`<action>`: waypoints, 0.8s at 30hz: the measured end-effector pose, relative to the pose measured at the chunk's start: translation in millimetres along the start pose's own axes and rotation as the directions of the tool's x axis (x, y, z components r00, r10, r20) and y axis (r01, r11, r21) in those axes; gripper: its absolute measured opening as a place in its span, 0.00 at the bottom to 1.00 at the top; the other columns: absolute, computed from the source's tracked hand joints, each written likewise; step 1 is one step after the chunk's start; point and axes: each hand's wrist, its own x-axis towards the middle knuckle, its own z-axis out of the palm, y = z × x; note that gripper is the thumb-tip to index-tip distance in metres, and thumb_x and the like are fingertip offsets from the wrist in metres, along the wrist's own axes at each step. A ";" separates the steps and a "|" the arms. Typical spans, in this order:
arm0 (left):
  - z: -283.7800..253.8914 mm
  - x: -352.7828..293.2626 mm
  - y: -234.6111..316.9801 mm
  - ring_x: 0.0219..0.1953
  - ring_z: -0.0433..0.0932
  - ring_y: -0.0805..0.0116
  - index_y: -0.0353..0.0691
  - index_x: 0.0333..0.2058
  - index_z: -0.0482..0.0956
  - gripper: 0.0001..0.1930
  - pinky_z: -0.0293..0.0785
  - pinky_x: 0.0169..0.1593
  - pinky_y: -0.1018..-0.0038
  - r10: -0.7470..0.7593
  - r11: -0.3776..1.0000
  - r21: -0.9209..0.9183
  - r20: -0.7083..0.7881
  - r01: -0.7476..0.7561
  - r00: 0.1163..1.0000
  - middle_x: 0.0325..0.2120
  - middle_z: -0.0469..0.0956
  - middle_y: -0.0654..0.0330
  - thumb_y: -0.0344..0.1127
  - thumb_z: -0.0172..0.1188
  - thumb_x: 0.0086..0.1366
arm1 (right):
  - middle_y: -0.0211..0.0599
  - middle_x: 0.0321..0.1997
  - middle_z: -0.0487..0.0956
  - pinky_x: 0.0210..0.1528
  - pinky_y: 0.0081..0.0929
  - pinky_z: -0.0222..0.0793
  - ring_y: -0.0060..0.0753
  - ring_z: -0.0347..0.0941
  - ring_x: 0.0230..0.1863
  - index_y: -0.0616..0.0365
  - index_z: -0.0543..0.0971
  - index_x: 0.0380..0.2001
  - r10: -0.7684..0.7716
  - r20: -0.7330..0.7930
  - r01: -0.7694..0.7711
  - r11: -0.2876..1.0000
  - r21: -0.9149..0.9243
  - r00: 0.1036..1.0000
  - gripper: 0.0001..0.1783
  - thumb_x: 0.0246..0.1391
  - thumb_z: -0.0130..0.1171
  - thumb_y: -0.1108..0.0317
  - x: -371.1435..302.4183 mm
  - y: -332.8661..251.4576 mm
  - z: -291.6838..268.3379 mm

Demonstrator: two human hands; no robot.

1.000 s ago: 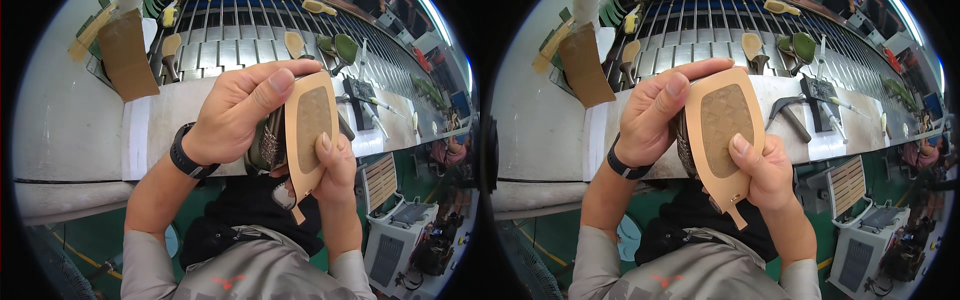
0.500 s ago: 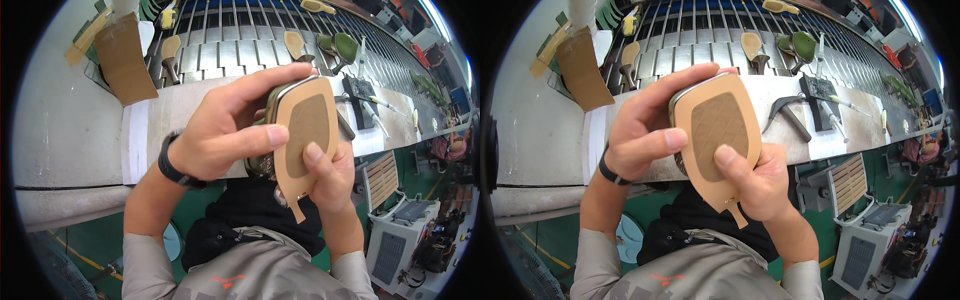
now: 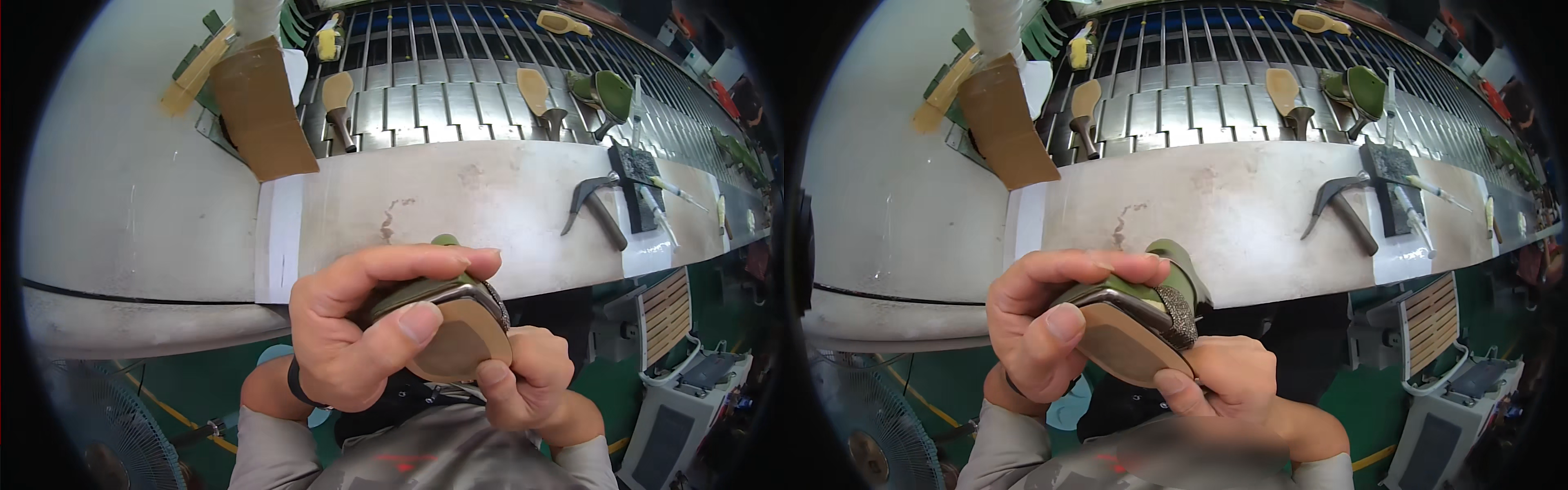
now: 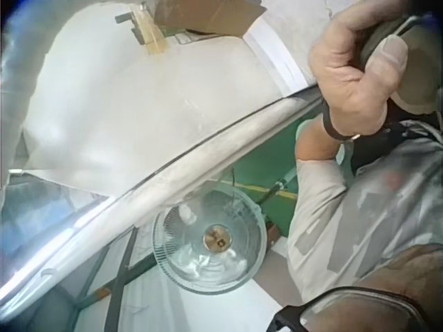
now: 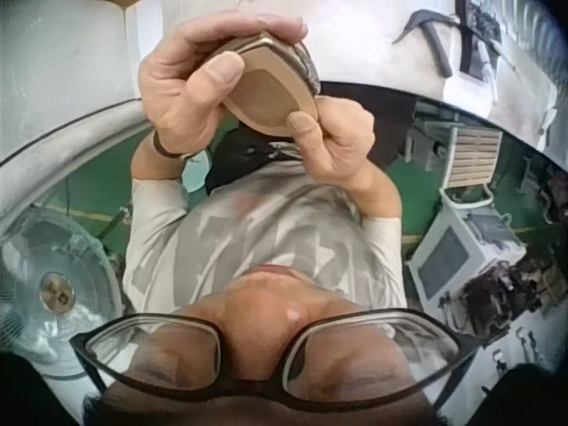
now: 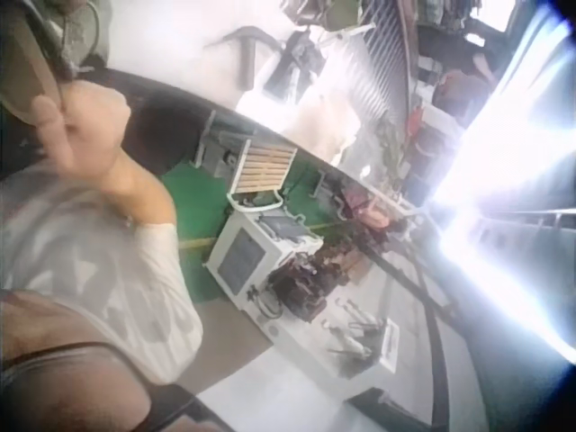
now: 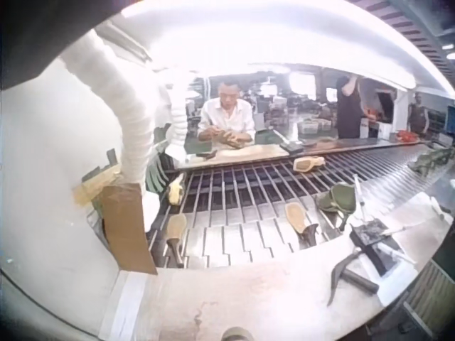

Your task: The person assembles high-heeled shoes by attaching soles to shoe uppers by hand and securing them around the edges with a hammer.

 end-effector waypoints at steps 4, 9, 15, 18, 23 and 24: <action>-3.2 -2.6 10.7 0.56 0.84 0.41 0.28 0.51 0.77 0.15 0.81 0.62 0.48 -0.046 0.985 0.158 -0.094 0.061 0.994 0.49 0.83 0.33 0.33 0.60 0.70 | 0.36 0.16 0.72 0.17 0.31 0.61 0.36 0.67 0.14 0.65 0.82 0.26 -0.032 0.005 0.032 0.999 -0.029 0.999 0.10 0.61 0.68 0.72 2.7 1.5 10.1; -5.8 1.4 19.4 0.51 0.86 0.45 0.29 0.48 0.78 0.13 0.83 0.58 0.53 -0.048 0.963 0.259 -0.109 0.075 0.993 0.45 0.85 0.37 0.32 0.63 0.69 | 0.39 0.19 0.76 0.19 0.32 0.67 0.40 0.73 0.16 0.64 0.84 0.32 -0.064 0.042 0.067 0.995 -0.079 0.997 0.07 0.59 0.72 0.71 8.7 -0.1 17.2; -13.3 7.8 12.7 0.48 0.87 0.54 0.33 0.46 0.74 0.11 0.83 0.54 0.60 0.094 0.931 0.365 -0.182 -0.021 0.979 0.41 0.83 0.47 0.32 0.64 0.72 | 0.38 0.19 0.79 0.19 0.29 0.69 0.35 0.75 0.16 0.61 0.83 0.31 0.035 -0.017 -0.037 0.991 -0.127 0.999 0.10 0.56 0.76 0.69 15.1 -2.0 13.3; -9.9 9.9 8.2 0.47 0.86 0.55 0.34 0.45 0.73 0.12 0.83 0.54 0.61 0.174 0.889 0.450 -0.163 -0.084 0.971 0.40 0.83 0.48 0.30 0.67 0.70 | 0.37 0.19 0.80 0.19 0.28 0.69 0.34 0.76 0.15 0.60 0.81 0.30 0.010 -0.010 -0.011 0.995 -0.102 1.000 0.10 0.55 0.76 0.71 19.0 3.0 10.7; -7.0 20.9 12.5 0.42 0.86 0.60 0.36 0.43 0.71 0.13 0.82 0.52 0.65 0.206 0.759 0.644 -0.094 -0.098 0.974 0.39 0.83 0.51 0.28 0.68 0.68 | 0.40 0.19 0.79 0.18 0.28 0.69 0.36 0.76 0.15 0.61 0.81 0.31 0.039 -0.015 -0.040 0.994 -0.101 0.999 0.10 0.55 0.75 0.72 21.4 0.7 9.2; -7.1 28.2 14.7 0.41 0.86 0.62 0.36 0.42 0.71 0.13 0.82 0.52 0.66 0.197 0.710 0.699 -0.086 -0.082 0.977 0.38 0.83 0.52 0.27 0.68 0.67 | 0.41 0.20 0.79 0.18 0.28 0.69 0.38 0.75 0.15 0.61 0.80 0.32 0.049 -0.038 -0.053 0.992 -0.114 0.998 0.10 0.55 0.75 0.73 23.5 -0.2 9.2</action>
